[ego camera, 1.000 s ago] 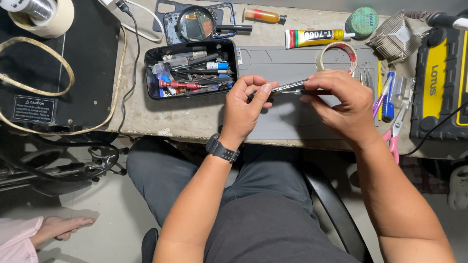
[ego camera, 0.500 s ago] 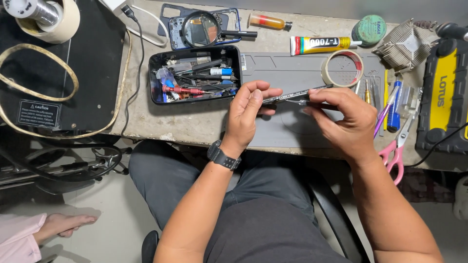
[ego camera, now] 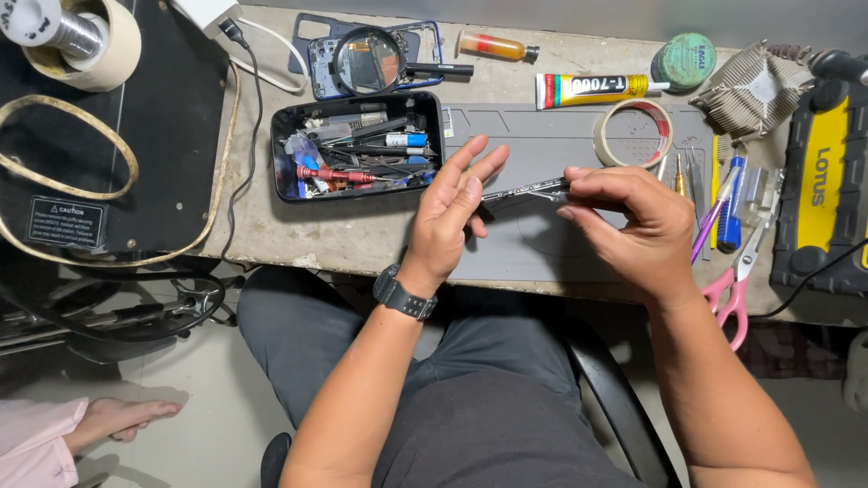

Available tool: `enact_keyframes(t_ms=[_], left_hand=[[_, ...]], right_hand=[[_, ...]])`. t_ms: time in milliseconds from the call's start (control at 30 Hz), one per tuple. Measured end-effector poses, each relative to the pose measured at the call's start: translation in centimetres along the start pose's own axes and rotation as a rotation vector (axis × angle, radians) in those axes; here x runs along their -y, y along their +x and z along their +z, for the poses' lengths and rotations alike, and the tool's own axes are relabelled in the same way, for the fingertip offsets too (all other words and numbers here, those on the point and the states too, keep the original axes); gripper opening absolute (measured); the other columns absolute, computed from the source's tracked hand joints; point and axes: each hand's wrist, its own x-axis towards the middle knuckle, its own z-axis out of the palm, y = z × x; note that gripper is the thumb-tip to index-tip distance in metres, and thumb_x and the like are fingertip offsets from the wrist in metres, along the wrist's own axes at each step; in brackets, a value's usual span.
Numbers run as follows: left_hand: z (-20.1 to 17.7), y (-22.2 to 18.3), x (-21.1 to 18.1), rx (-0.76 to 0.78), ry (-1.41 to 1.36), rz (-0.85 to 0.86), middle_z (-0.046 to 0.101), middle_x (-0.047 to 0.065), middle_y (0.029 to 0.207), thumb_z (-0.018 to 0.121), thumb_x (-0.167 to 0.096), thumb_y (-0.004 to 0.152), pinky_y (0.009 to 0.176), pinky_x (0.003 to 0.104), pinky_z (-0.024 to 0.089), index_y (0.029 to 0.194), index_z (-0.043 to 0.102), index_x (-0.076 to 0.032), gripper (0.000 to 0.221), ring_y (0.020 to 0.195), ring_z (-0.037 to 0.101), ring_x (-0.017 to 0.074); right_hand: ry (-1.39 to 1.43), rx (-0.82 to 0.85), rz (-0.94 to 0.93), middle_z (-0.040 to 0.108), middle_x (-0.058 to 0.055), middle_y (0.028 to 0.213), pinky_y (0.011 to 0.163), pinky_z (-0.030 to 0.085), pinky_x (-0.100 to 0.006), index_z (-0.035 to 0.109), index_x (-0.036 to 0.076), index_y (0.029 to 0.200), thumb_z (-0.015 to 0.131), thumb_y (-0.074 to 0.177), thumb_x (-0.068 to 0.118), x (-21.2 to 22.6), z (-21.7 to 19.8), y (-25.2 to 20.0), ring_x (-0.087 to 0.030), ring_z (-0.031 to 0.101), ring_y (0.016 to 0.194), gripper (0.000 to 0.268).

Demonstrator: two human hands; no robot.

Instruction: The person is using a small metal pry tool to inspect and clean the edges of a smartphone battery on a repair bench.

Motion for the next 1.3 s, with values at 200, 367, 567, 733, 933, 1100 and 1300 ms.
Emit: enact_keyframes(t_ms=[200,367,567,733,933,1100,1300], left_hand=[[0.4,-0.4,-1.1,-0.058,0.168,0.030,0.071,0.024,0.164,0.051,-0.032,0.126,0.064,0.018,0.059,0.176,0.048,-0.006,0.056,0.154,0.068,0.0326],[0.1,-0.5,-2.9,-0.095,0.316,0.066,0.077,0.021,0.156,0.046,-0.034,0.127,0.059,0.018,0.058,0.171,0.055,-0.006,0.053,0.143,0.076,0.0290],[-0.3,1.7,-5.9,-0.077,0.166,-0.001,0.082,0.028,0.144,0.043,-0.015,0.120,0.056,0.017,0.058,0.165,0.056,0.003,0.050,0.133,0.083,0.0342],[-1.2,3.3,-5.8,0.009,0.358,-0.045,0.085,0.028,0.136,0.054,0.004,0.110,0.086,0.030,0.072,0.155,0.067,-0.001,0.047,0.115,0.090,0.0326],[-1.0,3.8,-6.8,0.024,0.638,0.102,0.092,0.013,0.115,0.083,-0.004,0.104,0.072,0.027,0.071,0.140,0.077,-0.009,0.037,0.105,0.091,0.0223],[-0.2,3.7,-7.8,0.002,0.484,0.031,0.089,0.022,0.123,0.058,-0.007,0.116,0.061,0.025,0.070,0.139,0.077,-0.004,0.029,0.112,0.090,0.0261],[-0.2,3.9,-8.5,0.027,0.388,-0.069,0.084,0.031,0.131,0.049,-0.006,0.117,0.048,0.024,0.067,0.144,0.071,0.003,0.036,0.117,0.088,0.0341]], right_hand=[[0.010,0.012,0.015,0.081,-0.030,0.116,0.092,0.071,-0.048,0.081,-0.014,0.119,0.093,0.095,-0.023,0.0,0.0,0.4,-0.048,0.083,0.122,0.029],[0.025,0.014,0.034,0.081,-0.031,0.116,0.093,0.072,-0.048,0.081,-0.015,0.119,0.092,0.095,-0.023,-0.2,-0.1,0.2,-0.048,0.083,0.123,0.028],[0.009,0.011,0.034,0.081,-0.032,0.116,0.091,0.072,-0.048,0.081,-0.015,0.118,0.093,0.095,-0.023,-0.3,-0.1,-0.1,-0.048,0.084,0.120,0.028],[0.020,-0.005,0.038,0.081,-0.032,0.116,0.092,0.072,-0.048,0.081,-0.015,0.117,0.093,0.094,-0.022,-0.2,0.0,-0.2,-0.046,0.084,0.119,0.027],[0.039,-0.009,0.036,0.081,-0.031,0.115,0.093,0.071,-0.047,0.081,-0.014,0.117,0.093,0.094,-0.022,-0.6,0.0,-0.3,-0.046,0.084,0.121,0.027],[0.036,-0.009,0.027,0.081,-0.032,0.114,0.092,0.071,-0.047,0.081,-0.015,0.115,0.094,0.092,-0.023,-0.9,0.0,-0.3,-0.046,0.085,0.119,0.028],[0.039,-0.012,0.032,0.081,-0.031,0.113,0.091,0.071,-0.046,0.081,-0.015,0.115,0.094,0.092,-0.023,-0.5,0.0,-0.3,-0.044,0.085,0.118,0.028]])
